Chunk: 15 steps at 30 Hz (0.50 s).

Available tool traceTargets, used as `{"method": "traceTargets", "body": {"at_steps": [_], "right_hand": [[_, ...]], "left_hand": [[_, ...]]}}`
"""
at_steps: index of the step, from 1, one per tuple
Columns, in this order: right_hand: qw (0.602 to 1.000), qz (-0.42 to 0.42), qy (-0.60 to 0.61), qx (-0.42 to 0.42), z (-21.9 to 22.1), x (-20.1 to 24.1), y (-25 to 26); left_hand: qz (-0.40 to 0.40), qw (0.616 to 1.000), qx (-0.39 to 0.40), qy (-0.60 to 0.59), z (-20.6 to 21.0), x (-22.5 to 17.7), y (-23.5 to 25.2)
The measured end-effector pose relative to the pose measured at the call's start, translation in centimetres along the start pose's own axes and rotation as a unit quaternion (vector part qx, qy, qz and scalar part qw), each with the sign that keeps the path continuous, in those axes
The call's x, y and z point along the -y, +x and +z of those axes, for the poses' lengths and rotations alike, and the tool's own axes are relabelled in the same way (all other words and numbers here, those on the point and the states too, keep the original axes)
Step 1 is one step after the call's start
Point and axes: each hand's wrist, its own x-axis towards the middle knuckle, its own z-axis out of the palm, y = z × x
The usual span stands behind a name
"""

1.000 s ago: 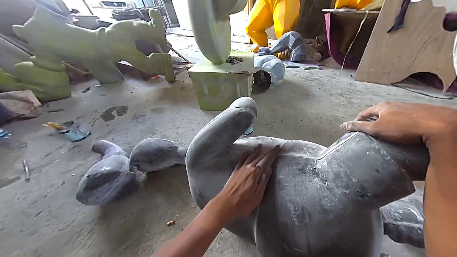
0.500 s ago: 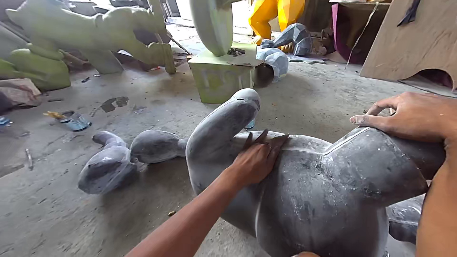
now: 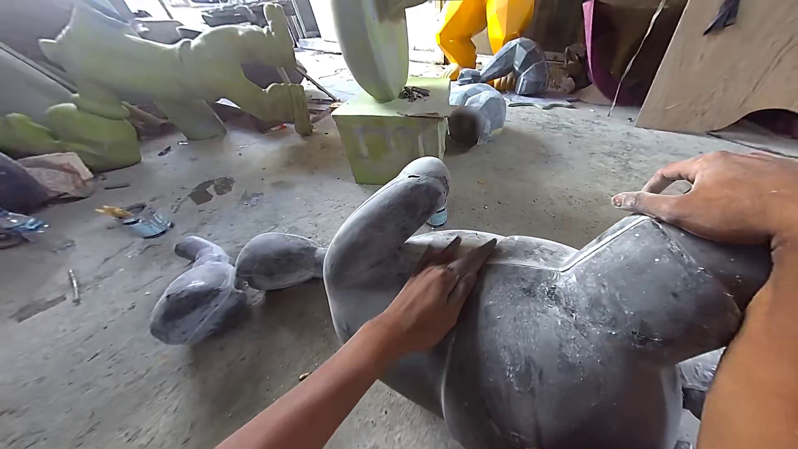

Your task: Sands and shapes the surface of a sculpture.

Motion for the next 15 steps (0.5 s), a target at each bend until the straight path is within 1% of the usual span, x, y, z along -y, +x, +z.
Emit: {"method": "traceTargets", "body": {"at_steps": [2, 5, 7, 9, 11, 12, 15], "right_hand": [[1.0, 0.003, -0.003, -0.014, 0.3, -0.4, 0.0], [0.999, -0.008, -0.004, -0.034, 1.1, -0.7, 0.4], [1.0, -0.002, -0.004, -0.019, 0.3, 0.2, 0.2], [1.0, 0.011, -0.019, -0.011, -0.1, 0.9, -0.3], [0.999, 0.021, -0.032, -0.028, 0.2, 1.2, -0.5], [0.998, 0.027, -0.036, -0.04, 0.5, 1.2, -0.7], [0.998, 0.029, -0.04, -0.047, 1.0, 1.3, -0.3]], "left_hand": [[0.011, 1.0, 0.006, 0.012, -0.1, 0.2, -0.2], [-0.003, 0.999, 0.017, 0.043, 0.3, 0.3, 2.9], [-0.013, 0.999, 0.021, 0.02, 0.3, 0.2, 4.0], [0.005, 1.0, 0.008, -0.001, 0.0, 0.1, 2.2], [0.014, 1.0, 0.013, -0.015, -0.3, 0.3, -0.1], [0.01, 1.0, 0.02, -0.012, -0.4, 0.5, -0.3], [-0.02, 0.998, 0.035, 0.053, -0.2, 1.3, 2.2]]}}
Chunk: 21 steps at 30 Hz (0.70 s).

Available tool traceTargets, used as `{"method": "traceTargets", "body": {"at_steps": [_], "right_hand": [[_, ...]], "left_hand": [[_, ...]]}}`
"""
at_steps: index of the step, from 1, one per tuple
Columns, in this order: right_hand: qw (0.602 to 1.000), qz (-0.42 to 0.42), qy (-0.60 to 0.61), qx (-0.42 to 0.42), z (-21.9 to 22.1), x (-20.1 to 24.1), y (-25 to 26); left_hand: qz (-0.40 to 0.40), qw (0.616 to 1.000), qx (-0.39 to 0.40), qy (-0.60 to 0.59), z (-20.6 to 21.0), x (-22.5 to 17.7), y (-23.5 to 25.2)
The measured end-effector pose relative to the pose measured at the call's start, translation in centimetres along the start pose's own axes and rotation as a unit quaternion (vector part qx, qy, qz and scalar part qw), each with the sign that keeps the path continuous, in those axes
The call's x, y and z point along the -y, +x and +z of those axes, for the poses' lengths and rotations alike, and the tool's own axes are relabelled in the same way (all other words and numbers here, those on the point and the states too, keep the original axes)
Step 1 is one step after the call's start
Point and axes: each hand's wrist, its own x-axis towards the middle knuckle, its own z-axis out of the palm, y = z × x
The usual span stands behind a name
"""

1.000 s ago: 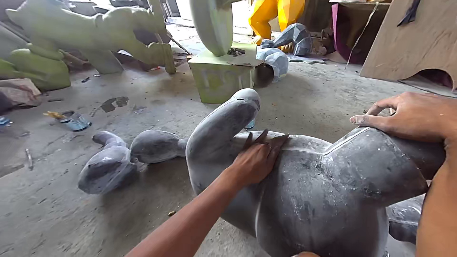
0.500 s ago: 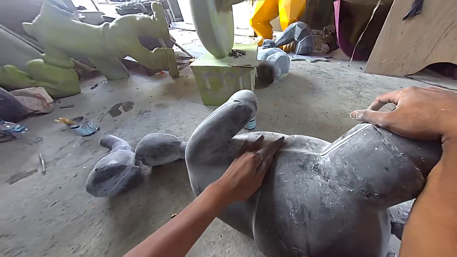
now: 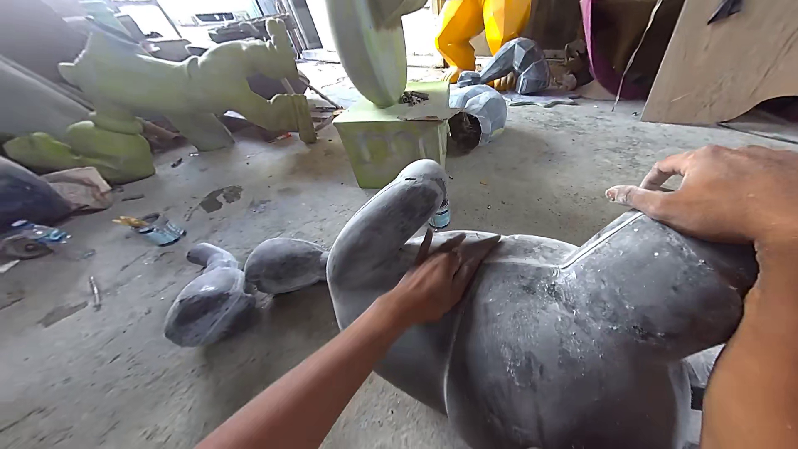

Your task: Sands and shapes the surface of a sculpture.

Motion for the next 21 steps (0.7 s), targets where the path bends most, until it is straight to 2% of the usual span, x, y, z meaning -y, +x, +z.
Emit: {"method": "traceTargets", "body": {"at_steps": [3, 7, 11, 13, 15, 17, 19, 21], "right_hand": [[1.0, 0.002, -0.013, 0.022, -0.8, 0.7, 0.7], [1.0, 0.001, -0.012, 0.002, -0.4, 0.6, 0.0], [0.999, -0.021, 0.001, -0.05, 1.1, -0.3, -1.3], [0.999, -0.013, -0.002, -0.039, 0.4, 0.0, -1.4], [0.999, -0.01, -0.012, -0.032, 0.1, 0.4, -1.5], [0.999, -0.006, -0.012, -0.03, 0.1, 0.5, -1.5], [0.999, -0.002, -0.002, -0.032, 0.2, 0.2, -1.5], [0.999, -0.007, 0.006, -0.04, 0.4, 0.1, -1.1]], "left_hand": [[-0.027, 1.0, 0.01, 0.013, -0.5, -1.1, 1.8], [0.009, 1.0, 0.0, -0.021, -0.8, -0.3, -1.6], [0.008, 0.993, 0.025, 0.117, -1.1, 0.4, 1.5], [0.012, 0.996, 0.028, 0.085, -1.4, -0.5, 2.2], [0.034, 0.999, 0.005, -0.004, -1.1, -0.5, 0.1], [0.041, 0.998, 0.002, -0.04, -0.9, -0.4, -2.5], [0.012, 1.0, -0.004, -0.018, -0.6, -0.4, -3.1], [-0.029, 0.999, 0.004, 0.019, -0.6, -0.5, -1.6]]}}
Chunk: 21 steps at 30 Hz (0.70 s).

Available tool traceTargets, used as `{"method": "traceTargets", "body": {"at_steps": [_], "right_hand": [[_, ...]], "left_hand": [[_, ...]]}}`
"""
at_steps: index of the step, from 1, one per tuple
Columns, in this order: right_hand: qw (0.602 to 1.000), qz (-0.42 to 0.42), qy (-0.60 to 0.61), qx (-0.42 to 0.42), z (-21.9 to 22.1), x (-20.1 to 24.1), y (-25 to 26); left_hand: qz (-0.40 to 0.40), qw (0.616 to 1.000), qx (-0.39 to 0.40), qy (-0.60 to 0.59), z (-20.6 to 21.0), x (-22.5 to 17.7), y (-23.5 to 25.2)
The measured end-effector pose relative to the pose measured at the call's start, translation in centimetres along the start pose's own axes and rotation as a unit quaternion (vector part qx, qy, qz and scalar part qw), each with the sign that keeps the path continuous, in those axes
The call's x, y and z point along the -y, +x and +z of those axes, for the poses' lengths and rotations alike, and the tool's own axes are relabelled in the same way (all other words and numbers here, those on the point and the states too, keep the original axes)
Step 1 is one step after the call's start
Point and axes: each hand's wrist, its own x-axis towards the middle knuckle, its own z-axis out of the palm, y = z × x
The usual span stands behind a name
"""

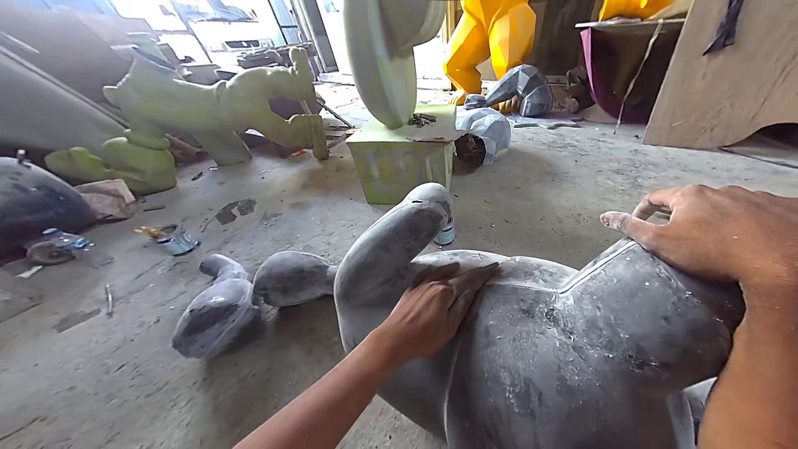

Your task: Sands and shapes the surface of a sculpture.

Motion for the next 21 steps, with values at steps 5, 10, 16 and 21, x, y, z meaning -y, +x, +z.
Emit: {"method": "traceTargets", "body": {"at_steps": [5, 10, 16, 21], "right_hand": [[1.0, 0.005, -0.002, 0.011, -0.1, 0.1, 0.8], [1.0, 0.0, -0.005, 0.003, 0.3, -0.3, -0.1], [1.0, -0.001, 0.004, 0.008, 0.2, -0.4, 0.4], [1.0, -0.015, 0.015, 0.002, 0.9, -0.7, 0.1]], "left_hand": [[0.015, 0.997, -0.025, -0.076, 0.6, -0.2, 0.2], [-0.072, 0.994, -0.04, 0.067, -0.1, 0.9, -2.7], [-0.029, 0.996, -0.088, -0.001, 1.3, -2.2, -3.9], [-0.071, 0.989, -0.103, 0.077, 0.7, 0.0, -2.0]]}}
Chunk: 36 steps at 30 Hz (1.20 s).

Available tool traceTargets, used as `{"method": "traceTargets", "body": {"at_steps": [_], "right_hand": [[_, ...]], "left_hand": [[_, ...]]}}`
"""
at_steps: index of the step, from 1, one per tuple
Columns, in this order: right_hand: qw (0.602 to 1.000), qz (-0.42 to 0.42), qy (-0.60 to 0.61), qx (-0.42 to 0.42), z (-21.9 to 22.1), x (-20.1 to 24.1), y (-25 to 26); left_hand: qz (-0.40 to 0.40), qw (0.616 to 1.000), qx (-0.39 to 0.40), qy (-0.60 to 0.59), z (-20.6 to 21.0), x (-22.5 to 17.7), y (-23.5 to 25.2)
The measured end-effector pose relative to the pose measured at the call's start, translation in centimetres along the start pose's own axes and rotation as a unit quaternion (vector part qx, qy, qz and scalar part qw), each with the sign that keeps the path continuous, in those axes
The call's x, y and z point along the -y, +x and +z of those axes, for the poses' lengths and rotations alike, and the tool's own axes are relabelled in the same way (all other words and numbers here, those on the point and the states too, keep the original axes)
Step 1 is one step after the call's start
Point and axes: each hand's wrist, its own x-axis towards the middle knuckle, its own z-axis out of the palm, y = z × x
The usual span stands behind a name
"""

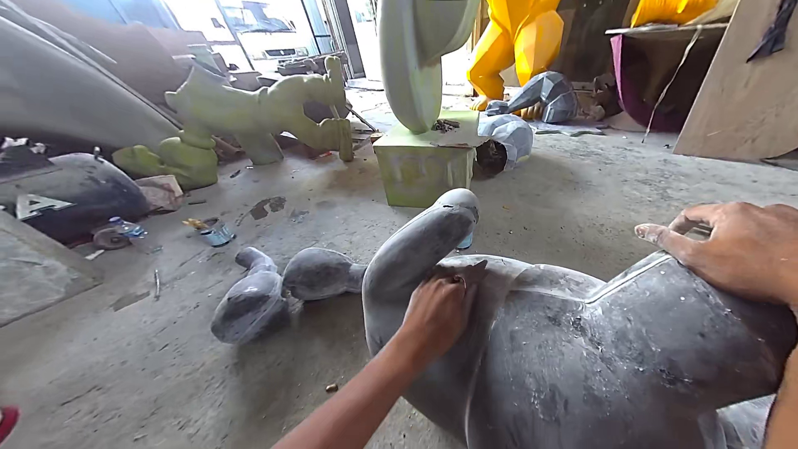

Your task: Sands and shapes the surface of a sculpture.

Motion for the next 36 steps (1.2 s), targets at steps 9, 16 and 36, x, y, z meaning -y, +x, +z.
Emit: {"method": "traceTargets", "body": {"at_steps": [9, 16, 36], "right_hand": [[1.0, -0.004, -0.005, 0.01, -0.4, 0.3, -0.2], [0.999, 0.016, 0.018, 0.039, -1.7, 1.6, -1.2], [1.0, 0.003, -0.019, 0.002, -0.9, 1.1, -1.2]], "left_hand": [[-0.014, 0.999, -0.039, 0.022, 0.2, 1.6, -1.4], [0.011, 0.998, -0.039, 0.05, -0.6, 1.5, -2.7], [0.009, 0.994, -0.066, 0.091, -0.3, 1.4, -3.0]]}}
